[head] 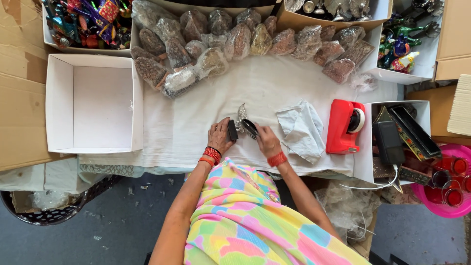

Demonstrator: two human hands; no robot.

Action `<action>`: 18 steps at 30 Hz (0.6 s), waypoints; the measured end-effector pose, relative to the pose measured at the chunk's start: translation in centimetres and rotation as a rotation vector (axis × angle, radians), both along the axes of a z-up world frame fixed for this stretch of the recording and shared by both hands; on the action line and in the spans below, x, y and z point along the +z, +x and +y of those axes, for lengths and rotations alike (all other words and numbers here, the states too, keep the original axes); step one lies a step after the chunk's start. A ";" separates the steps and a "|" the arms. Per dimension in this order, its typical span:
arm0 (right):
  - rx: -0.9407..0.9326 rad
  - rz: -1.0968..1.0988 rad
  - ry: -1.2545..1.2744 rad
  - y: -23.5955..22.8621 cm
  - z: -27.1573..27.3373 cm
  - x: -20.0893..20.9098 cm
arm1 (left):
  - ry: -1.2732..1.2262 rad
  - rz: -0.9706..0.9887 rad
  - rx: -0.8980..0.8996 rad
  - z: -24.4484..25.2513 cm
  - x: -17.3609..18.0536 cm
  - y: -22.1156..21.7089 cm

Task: The person unwraps a silver eagle figurine from bubble wrap and cleans it using a black brush and a white cloth. The person then wraps the cleaned figurine back in bubble wrap. The task takes place on a table covered with a white cloth, surrounded by boxes of various items.

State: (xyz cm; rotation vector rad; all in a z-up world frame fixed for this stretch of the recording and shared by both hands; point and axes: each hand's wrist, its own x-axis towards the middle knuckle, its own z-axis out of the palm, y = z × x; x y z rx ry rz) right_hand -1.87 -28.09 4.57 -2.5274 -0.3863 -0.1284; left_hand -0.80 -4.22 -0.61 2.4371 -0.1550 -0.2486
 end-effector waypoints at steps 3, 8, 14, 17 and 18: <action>-0.058 0.041 -0.074 -3.1 -0.3 0.5 | 0.005 -0.014 0.001 0.1 -0.2 0.0; -0.086 0.050 -0.087 -3.5 0.1 0.2 | -0.009 -0.022 -0.002 0.0 0.6 0.2; -0.043 -0.005 -0.053 -0.4 2.8 0.0 | -0.061 -0.047 0.059 0.4 -1.2 0.6; -0.010 -0.026 -0.046 -0.2 2.8 0.5 | -0.090 -0.059 0.078 0.6 -1.5 0.7; 0.005 -0.029 -0.041 -0.2 2.7 0.7 | -0.097 -0.060 0.075 0.7 -1.5 0.7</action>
